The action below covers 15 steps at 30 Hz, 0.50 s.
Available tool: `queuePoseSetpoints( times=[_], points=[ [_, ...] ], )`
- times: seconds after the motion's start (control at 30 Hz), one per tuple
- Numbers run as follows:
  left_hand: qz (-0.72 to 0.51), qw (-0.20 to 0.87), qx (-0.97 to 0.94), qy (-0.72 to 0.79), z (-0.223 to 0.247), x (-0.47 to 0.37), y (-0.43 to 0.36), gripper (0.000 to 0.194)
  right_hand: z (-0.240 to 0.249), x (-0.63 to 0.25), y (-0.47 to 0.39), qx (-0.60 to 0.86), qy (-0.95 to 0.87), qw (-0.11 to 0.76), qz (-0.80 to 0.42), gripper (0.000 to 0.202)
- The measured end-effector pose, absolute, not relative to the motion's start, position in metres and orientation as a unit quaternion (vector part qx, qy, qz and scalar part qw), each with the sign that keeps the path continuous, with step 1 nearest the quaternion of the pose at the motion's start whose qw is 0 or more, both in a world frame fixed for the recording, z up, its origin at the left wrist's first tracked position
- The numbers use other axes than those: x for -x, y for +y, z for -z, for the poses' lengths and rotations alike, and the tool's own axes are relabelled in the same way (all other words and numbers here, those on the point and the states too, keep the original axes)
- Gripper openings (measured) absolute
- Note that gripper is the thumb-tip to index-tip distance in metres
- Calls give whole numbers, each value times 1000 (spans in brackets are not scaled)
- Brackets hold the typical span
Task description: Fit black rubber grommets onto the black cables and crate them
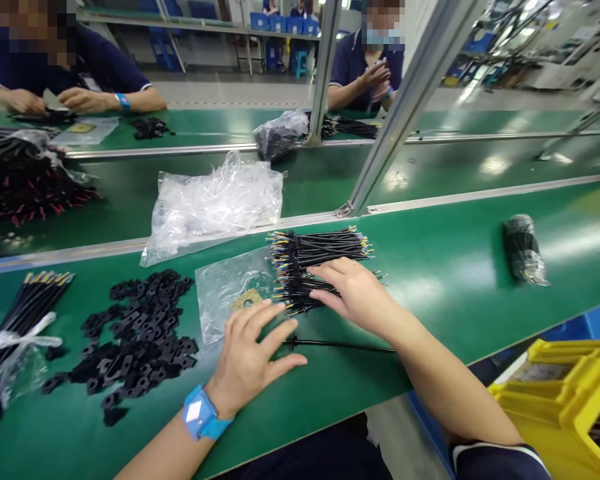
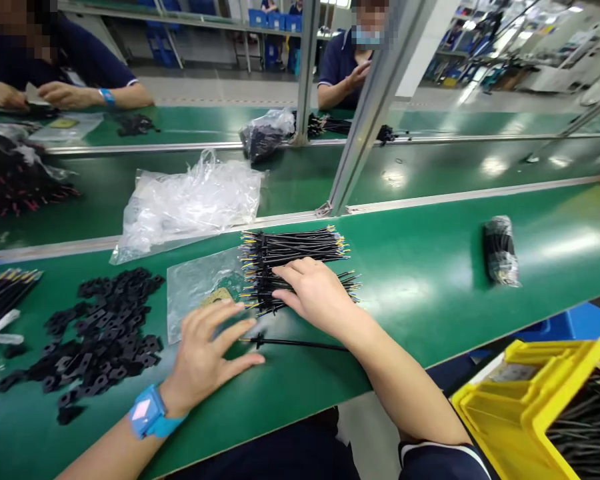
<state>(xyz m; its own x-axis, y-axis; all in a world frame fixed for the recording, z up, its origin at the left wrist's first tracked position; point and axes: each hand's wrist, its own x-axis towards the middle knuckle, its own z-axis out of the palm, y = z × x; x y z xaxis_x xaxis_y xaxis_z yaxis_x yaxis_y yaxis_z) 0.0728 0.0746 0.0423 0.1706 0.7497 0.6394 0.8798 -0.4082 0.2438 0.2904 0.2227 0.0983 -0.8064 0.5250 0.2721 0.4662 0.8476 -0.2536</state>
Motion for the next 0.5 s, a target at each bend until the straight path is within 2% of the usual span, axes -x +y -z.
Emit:
queuePoseSetpoints(
  times=[0.13, 0.2, 0.27, 0.4, 0.5],
  points=[
    [275, 109, 798, -525, -35, -103, 83, 46, -110, -330, 197, 258, -959, 100, -57, 108],
    [261, 121, 796, -533, -33, -115, 93, 54, -100, -349, 191, 276, -959, 61, -18, 127],
    [257, 131, 786, -547, -33, -123, 108, 60, -85, -361, 197, 303, -952, 53, 9, 128],
    [257, 119, 760, -586, -37, -131, 137, 55, -67, -361, 237, 345, -932, 97, 55, 106],
    [288, 68, 740, -604, -42, -135, 142, 52, -71, -351, 273, 349, -931, 103, 36, 112]
  ],
)
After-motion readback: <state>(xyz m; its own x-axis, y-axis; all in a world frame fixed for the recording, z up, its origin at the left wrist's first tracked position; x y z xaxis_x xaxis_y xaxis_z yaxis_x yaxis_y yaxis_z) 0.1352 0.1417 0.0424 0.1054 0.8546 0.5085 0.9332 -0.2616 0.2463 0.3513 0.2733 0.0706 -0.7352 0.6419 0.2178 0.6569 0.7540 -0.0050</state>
